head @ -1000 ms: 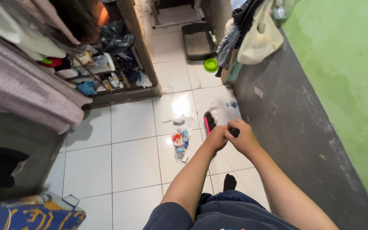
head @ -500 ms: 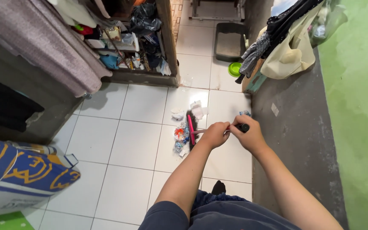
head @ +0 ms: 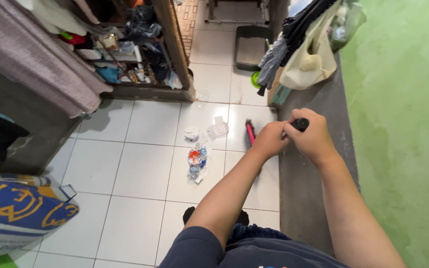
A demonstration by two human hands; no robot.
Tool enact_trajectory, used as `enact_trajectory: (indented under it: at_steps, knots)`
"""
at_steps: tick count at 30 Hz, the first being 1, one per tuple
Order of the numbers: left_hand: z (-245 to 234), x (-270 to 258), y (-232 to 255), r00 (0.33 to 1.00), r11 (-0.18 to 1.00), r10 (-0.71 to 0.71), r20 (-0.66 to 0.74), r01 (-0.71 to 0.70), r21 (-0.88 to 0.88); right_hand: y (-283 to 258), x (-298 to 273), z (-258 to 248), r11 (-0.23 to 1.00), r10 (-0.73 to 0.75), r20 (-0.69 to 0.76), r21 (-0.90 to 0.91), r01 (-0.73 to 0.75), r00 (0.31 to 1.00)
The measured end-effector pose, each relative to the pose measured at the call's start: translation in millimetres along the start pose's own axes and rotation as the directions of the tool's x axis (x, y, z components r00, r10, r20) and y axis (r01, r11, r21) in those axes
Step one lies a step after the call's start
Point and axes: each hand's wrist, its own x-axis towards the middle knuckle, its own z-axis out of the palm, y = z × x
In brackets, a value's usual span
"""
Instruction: Sweeping debris into a pile on a tiled floor.
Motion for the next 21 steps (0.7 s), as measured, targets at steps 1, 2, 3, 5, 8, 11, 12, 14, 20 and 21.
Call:
enact_trajectory:
  at_steps: [1, 2, 3, 5, 8, 11, 12, 14, 20, 21]
  knots:
    - [8.7, 5.5, 2.1, 1.0, 1.0, 0.004, 0.008, -0.004, -0.003, 5.6, -0.1, -4.3, 1.0, 0.006, -0.007, -0.004, -0.006, 1.0]
    - [17.2, 11.1, 4.4, 0.999, 0.999, -0.032, 0.005, 0.032, -0.012, 10.9, 0.3, -8.6, 1.0, 0.003, -0.022, -0.005, -0.003, 1.0]
    - [25.4, 16.7, 6.4, 0.998, 0.997, -0.068, 0.004, 0.068, -0.021, 16.2, 0.9, -12.6, 1.0, 0.001, -0.037, -0.005, -0.001, 0.999]
    - [49.7, 28.9, -12.2, 0.999, 0.998, -0.04, 0.002, 0.04, -0.048, 38.5, 0.2, -10.6, 0.998, 0.005, -0.078, -0.055, -0.01, 0.997]
    - [78.6, 41.5, -40.8, 0.996, 0.987, -0.07, 0.048, 0.076, -0.143, 79.0, -5.8, 1.5, 0.993, -0.009, -0.132, -0.117, -0.007, 0.991]
    - [104.1, 46.0, -74.6, 0.989, 0.964, -0.068, 0.133, 0.099, -0.246, 118.3, -17.6, 17.5, 0.99, 0.015, -0.14, -0.134, -0.034, 0.99]
    - [109.6, 45.6, -88.1, 0.988, 0.958, -0.014, 0.155, 0.058, -0.282, 129.2, -21.5, 25.4, 0.989, 0.05, -0.13, -0.134, -0.068, 0.99]
    - [110.8, 38.5, -93.1, 0.983, 0.965, -0.036, 0.178, 0.08, -0.251, 145.1, -28.8, 33.2, 0.993, 0.042, -0.142, -0.105, -0.058, 0.989]
    - [87.0, 24.1, -95.5, 0.965, 0.993, -0.07, 0.253, 0.091, -0.074, 155.2, -33.8, 47.0, 0.995, 0.076, -0.093, -0.061, -0.082, 0.993]
    - [80.1, 21.6, -96.5, 0.963, 0.998, -0.051, 0.264, 0.061, -0.031, 152.4, -32.8, 49.3, 0.994, 0.08, -0.073, -0.067, -0.085, 0.994]
